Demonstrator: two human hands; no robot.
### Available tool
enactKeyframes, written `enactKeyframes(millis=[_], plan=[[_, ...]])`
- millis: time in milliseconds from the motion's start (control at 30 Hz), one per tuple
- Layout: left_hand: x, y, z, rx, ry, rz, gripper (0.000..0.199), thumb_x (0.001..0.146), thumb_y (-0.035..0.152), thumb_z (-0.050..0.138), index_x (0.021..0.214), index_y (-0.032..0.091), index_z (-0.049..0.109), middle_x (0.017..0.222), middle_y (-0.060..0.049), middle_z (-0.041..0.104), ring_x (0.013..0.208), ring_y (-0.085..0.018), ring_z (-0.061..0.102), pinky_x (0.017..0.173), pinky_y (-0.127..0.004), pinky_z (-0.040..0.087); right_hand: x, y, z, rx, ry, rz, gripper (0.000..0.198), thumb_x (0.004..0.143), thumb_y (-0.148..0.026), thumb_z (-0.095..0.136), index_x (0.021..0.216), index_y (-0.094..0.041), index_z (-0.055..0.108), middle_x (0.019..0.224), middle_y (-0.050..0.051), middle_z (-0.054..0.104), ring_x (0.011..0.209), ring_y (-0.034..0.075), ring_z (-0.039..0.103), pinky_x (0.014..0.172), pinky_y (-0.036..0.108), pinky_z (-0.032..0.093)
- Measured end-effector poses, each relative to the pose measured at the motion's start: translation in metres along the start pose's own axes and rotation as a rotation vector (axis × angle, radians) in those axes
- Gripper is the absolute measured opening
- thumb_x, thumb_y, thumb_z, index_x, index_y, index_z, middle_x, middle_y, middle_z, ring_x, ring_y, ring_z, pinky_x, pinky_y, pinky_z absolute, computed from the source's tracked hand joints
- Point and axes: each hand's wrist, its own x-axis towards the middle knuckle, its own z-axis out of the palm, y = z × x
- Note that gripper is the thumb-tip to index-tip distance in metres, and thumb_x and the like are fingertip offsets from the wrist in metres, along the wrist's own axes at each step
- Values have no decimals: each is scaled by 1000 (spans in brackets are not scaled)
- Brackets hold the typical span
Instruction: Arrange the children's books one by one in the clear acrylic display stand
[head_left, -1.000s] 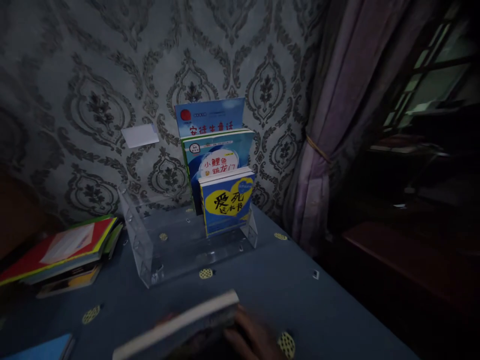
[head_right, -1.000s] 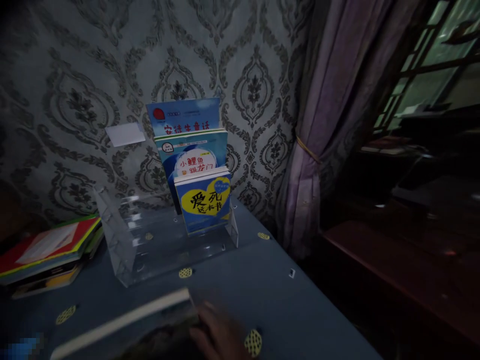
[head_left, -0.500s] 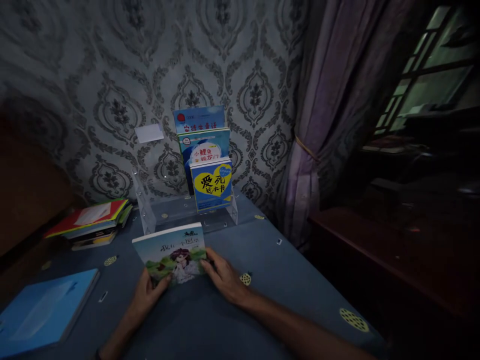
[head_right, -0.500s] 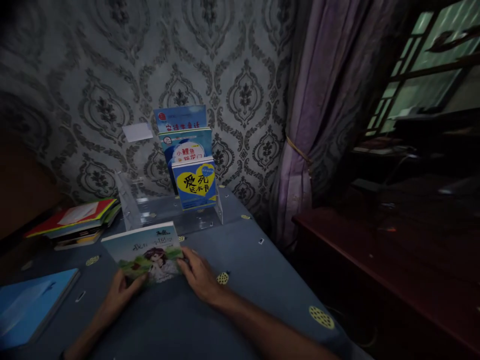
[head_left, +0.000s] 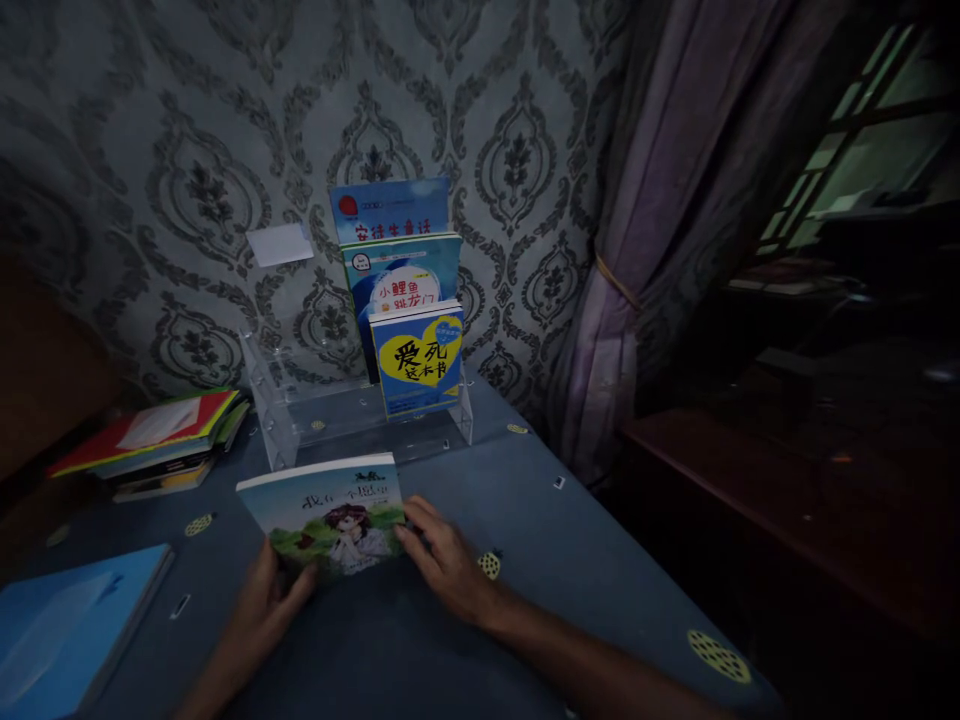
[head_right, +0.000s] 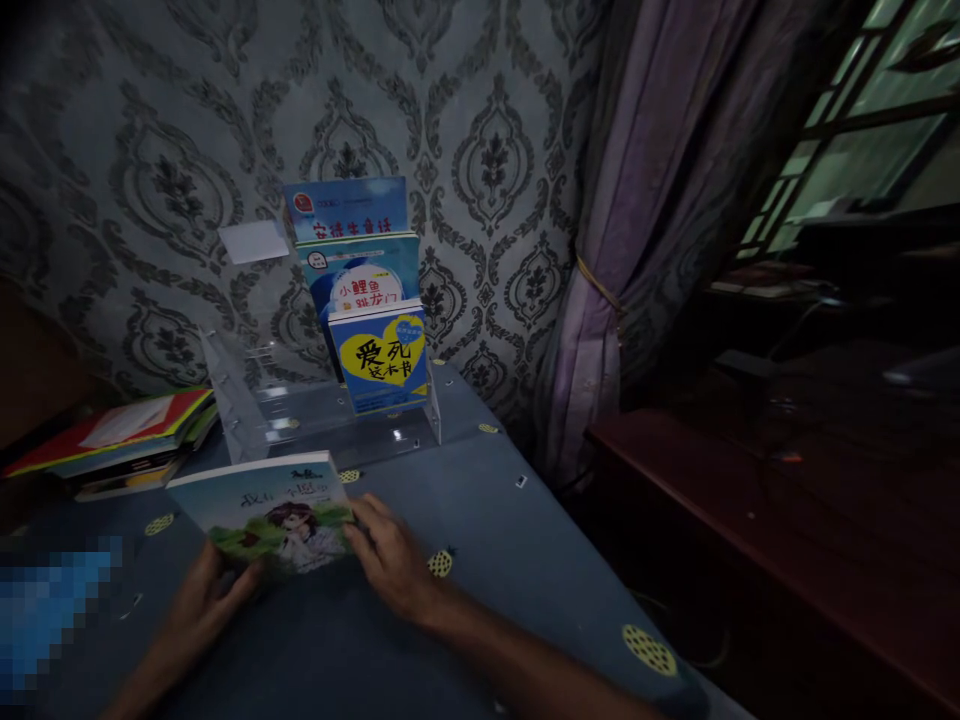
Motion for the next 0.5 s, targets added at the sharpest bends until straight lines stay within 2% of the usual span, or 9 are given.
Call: enactKeyframes(millis=[167,300,400,500], plan=[[7,3,9,-10,-84,29,40,76,53,65,100,22,58,93,-7,72,86,-25,70,71,-34,57,11,12,-10,-6,18,19,30,97,-23,45,122,-22,63,112,7,71,107,21,65,95,33,50],[20,8,30,42,-89,167,33,81,52,62,93,22,57,80,-4,68,73,-21,65,63,-30,52,18,29,-27,-65,135,1,32,98,-28,46,126,-22,61,120,8,70,110,23,65,97,36,51],[32,17,54,84,-57,266,35,85,56,57,88,22,56,77,-3,64,72,-21,62,65,-32,51,18,42,-45,-144,233,-23,29,99,-32,46,121,-21,61,112,8,71,104,23,66,94,36,53],[41,29,78,109,-50,293,38,89,59,50,85,22,56,74,-2,61,71,-21,61,67,-35,53,11,51,-63,-222,306,-41,23,100,-34,46,111,-22,62,100,7,70,95,23,67,88,36,55]])
